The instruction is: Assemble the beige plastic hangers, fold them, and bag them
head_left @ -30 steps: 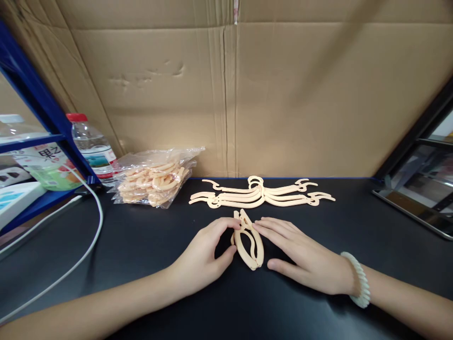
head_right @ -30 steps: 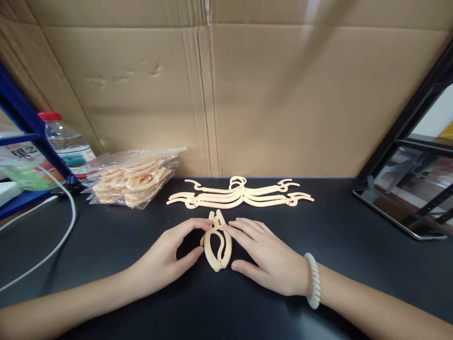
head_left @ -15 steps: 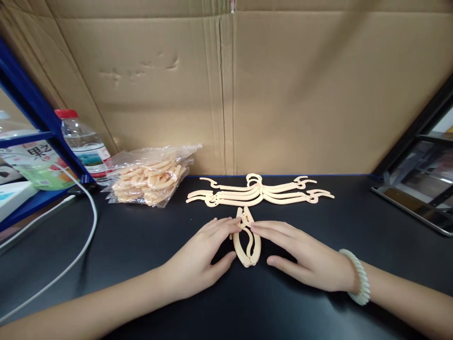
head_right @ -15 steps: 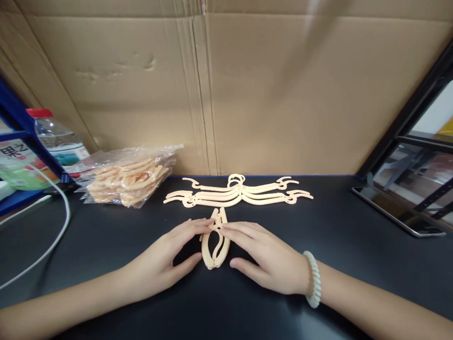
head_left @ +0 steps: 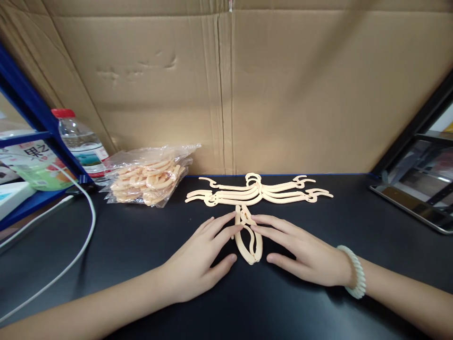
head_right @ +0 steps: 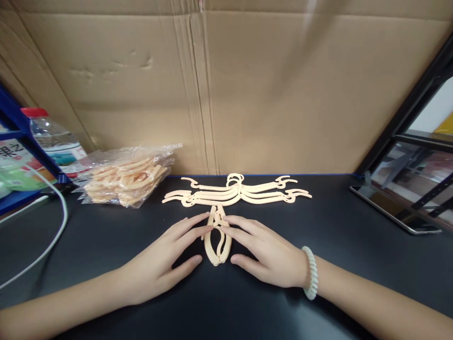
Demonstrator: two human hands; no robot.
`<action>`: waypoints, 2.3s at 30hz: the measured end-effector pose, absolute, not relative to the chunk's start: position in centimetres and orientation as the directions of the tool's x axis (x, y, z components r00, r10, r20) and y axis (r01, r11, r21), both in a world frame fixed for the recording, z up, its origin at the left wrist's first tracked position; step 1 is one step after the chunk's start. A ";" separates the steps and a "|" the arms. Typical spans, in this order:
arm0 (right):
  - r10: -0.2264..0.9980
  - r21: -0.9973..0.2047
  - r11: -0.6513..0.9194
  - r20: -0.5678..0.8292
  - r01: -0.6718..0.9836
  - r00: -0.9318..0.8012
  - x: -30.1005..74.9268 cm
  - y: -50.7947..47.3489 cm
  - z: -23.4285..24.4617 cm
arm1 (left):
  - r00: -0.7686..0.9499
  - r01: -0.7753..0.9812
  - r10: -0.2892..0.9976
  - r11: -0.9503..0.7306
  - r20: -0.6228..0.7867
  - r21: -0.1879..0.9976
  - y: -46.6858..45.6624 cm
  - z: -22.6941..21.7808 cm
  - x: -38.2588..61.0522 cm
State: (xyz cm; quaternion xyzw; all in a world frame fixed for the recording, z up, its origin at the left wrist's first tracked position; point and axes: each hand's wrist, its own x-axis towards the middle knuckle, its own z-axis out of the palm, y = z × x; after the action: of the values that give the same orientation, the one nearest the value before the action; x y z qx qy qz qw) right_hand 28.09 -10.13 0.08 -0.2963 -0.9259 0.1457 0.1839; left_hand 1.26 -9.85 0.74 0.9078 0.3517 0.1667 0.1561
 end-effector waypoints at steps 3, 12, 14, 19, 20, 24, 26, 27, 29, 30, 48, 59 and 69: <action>0.599 -0.376 0.785 0.258 0.493 -0.758 28.1 -10.2 0.2 | 0.690 0.577 0.694 -0.700 0.206 0.421 -9.9 0.8 1.2; 0.583 -0.375 0.800 0.297 0.469 -0.756 27.9 -10.2 0.3 | 0.684 0.570 0.686 -0.715 0.250 0.405 -9.8 0.5 1.1; 0.582 -0.383 0.798 0.294 0.465 -0.758 27.9 -10.2 0.2 | 0.685 0.568 0.682 -0.720 0.255 0.399 -9.8 0.5 1.1; 0.585 -0.395 0.794 0.291 0.462 -0.757 28.0 -10.3 0.1 | 0.679 0.561 0.685 -0.717 0.265 0.414 -9.9 0.5 1.1; 0.584 -0.394 0.796 0.294 0.461 -0.757 28.0 -10.3 0.1 | 0.676 0.560 0.689 -0.712 0.262 0.424 -9.8 0.5 1.1; 0.576 -0.377 0.805 0.314 0.458 -0.755 27.9 -10.1 0.2 | 0.653 0.544 0.708 -0.685 0.268 0.485 -9.6 0.4 1.1; 0.577 -0.369 0.807 0.320 0.462 -0.752 27.8 -10.1 0.2 | 0.632 0.533 0.721 -0.671 0.284 0.515 -9.4 0.3 1.1; 0.578 -0.364 0.806 0.321 0.466 -0.750 27.8 -10.1 0.2 | 0.619 0.531 0.729 -0.663 0.293 0.528 -9.3 0.3 1.1; 0.580 -0.348 0.808 0.323 0.476 -0.748 27.8 -10.0 0.3 | 0.592 0.532 0.746 -0.646 0.305 0.547 -9.2 0.3 1.0; 0.584 -0.335 0.807 0.330 0.486 -0.742 27.9 -9.9 0.3 | 0.579 0.534 0.754 -0.638 0.309 0.555 -9.2 0.3 0.9; 0.794 -0.135 0.502 0.462 0.854 -0.394 32.2 -5.6 -0.9 | 0.532 0.538 0.780 -0.612 0.330 0.580 -9.2 0.5 0.9; 0.807 -0.284 0.552 0.419 0.784 -0.416 31.6 -5.7 -0.9 | 0.522 0.531 0.778 -0.618 0.350 0.580 -9.2 0.6 0.9; 0.846 -0.438 0.495 0.438 0.750 -0.303 31.2 -6.5 0.5 | 0.480 0.539 0.810 -0.575 0.336 0.616 -9.1 0.5 0.7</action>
State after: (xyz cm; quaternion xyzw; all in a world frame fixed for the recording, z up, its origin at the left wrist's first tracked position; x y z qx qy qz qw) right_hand 31.19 -6.47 0.50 -0.4966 -0.8036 0.0754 0.3192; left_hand 0.74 -9.09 0.50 0.8318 0.4056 0.3090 0.2195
